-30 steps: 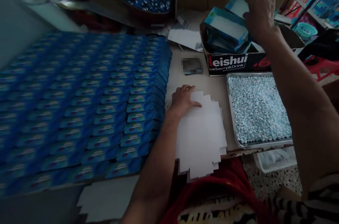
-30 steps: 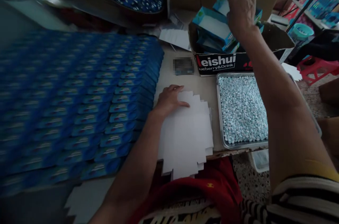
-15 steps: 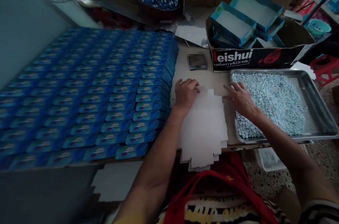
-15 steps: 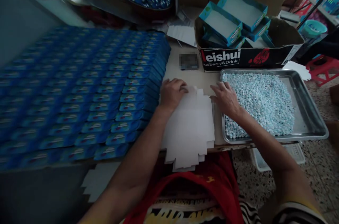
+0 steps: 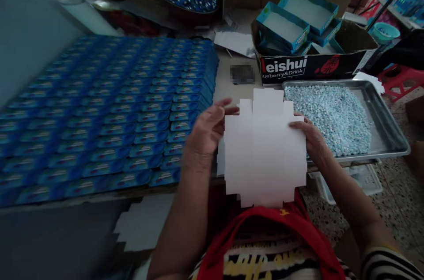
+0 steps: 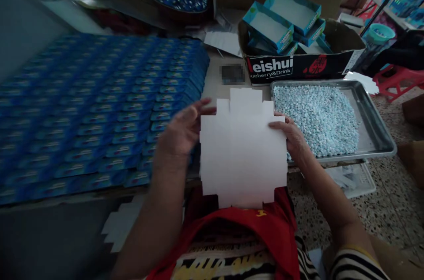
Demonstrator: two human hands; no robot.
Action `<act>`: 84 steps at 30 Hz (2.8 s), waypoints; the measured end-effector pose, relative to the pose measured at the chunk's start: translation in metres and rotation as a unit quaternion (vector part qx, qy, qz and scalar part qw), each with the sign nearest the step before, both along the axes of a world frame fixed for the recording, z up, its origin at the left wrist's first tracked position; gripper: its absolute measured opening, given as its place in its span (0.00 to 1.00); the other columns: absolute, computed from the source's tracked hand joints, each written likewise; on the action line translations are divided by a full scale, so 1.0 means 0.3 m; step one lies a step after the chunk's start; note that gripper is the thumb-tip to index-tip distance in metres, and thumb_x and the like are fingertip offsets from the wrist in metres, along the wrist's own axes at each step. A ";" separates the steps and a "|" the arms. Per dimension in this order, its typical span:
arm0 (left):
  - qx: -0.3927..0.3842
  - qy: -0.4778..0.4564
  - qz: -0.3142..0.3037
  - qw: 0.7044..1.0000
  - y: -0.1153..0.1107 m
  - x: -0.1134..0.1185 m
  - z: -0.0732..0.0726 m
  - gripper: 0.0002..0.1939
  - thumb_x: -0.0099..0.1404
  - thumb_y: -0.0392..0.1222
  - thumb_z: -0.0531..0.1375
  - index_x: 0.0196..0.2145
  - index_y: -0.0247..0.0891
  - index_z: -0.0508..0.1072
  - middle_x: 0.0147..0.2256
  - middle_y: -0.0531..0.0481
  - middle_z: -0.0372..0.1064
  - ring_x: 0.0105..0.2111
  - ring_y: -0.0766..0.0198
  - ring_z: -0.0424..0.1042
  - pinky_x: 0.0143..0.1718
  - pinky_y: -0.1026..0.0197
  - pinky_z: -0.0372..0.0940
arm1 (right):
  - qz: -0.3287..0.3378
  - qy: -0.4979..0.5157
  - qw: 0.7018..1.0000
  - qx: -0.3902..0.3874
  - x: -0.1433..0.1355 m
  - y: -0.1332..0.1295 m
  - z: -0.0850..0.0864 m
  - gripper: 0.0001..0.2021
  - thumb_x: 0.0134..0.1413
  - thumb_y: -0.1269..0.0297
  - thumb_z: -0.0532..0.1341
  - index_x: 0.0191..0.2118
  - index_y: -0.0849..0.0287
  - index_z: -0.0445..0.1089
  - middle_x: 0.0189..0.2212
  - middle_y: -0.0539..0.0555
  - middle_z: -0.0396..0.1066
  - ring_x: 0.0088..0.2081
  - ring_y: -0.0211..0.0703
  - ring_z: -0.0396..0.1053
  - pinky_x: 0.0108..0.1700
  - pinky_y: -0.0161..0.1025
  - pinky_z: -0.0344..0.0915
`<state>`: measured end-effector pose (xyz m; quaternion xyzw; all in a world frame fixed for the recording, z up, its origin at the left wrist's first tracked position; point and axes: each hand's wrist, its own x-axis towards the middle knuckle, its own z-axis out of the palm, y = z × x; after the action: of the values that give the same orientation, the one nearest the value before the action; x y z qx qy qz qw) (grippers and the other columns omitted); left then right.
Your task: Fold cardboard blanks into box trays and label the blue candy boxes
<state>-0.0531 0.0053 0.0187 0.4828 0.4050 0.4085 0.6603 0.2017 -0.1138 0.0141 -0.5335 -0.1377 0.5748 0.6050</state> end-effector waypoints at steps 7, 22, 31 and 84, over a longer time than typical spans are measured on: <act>-0.111 0.010 -0.090 0.990 -0.147 -0.001 -0.146 0.50 0.45 0.45 0.67 0.67 0.38 0.66 0.52 0.42 0.80 0.45 0.47 0.80 0.42 0.49 0.76 | 0.026 -0.105 0.993 -0.035 -0.057 -0.016 -0.057 0.30 0.30 0.64 0.71 0.48 0.55 0.72 0.32 0.48 0.78 0.28 0.44 0.73 0.32 0.40 0.70; -0.104 0.065 -0.145 0.982 -0.176 -0.057 -0.199 0.33 0.57 0.44 0.64 0.61 0.40 0.72 0.49 0.45 0.79 0.40 0.53 0.78 0.43 0.52 0.74 | 0.214 -0.742 0.634 -0.037 -0.238 -0.115 -0.108 0.22 0.58 0.74 0.54 0.55 0.60 0.77 0.48 0.61 0.79 0.45 0.50 0.78 0.41 0.41 0.68; -0.205 -0.028 -0.105 0.973 -0.145 -0.006 -0.128 0.27 0.49 0.46 0.71 0.47 0.39 0.79 0.41 0.47 0.80 0.35 0.55 0.77 0.40 0.55 0.69 | 0.290 -0.689 0.660 -0.073 -0.148 0.029 -0.051 0.14 0.69 0.71 0.55 0.50 0.60 0.78 0.48 0.59 0.82 0.50 0.52 0.78 0.52 0.42 0.67; 0.020 0.155 0.055 0.986 -0.019 0.091 -0.217 0.11 0.65 0.47 0.66 0.42 0.39 0.80 0.37 0.50 0.79 0.38 0.61 0.74 0.43 0.60 0.67 | 0.376 -0.538 0.754 0.003 -0.106 0.287 -0.062 0.30 0.73 0.49 0.45 0.51 0.64 0.78 0.33 0.55 0.74 0.34 0.43 0.69 0.41 0.38 0.63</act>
<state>-0.0258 -0.0006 -0.0464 0.5307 0.5198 0.3726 0.5562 0.1698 -0.0278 -0.0046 -0.6582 -0.6319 0.3734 0.1674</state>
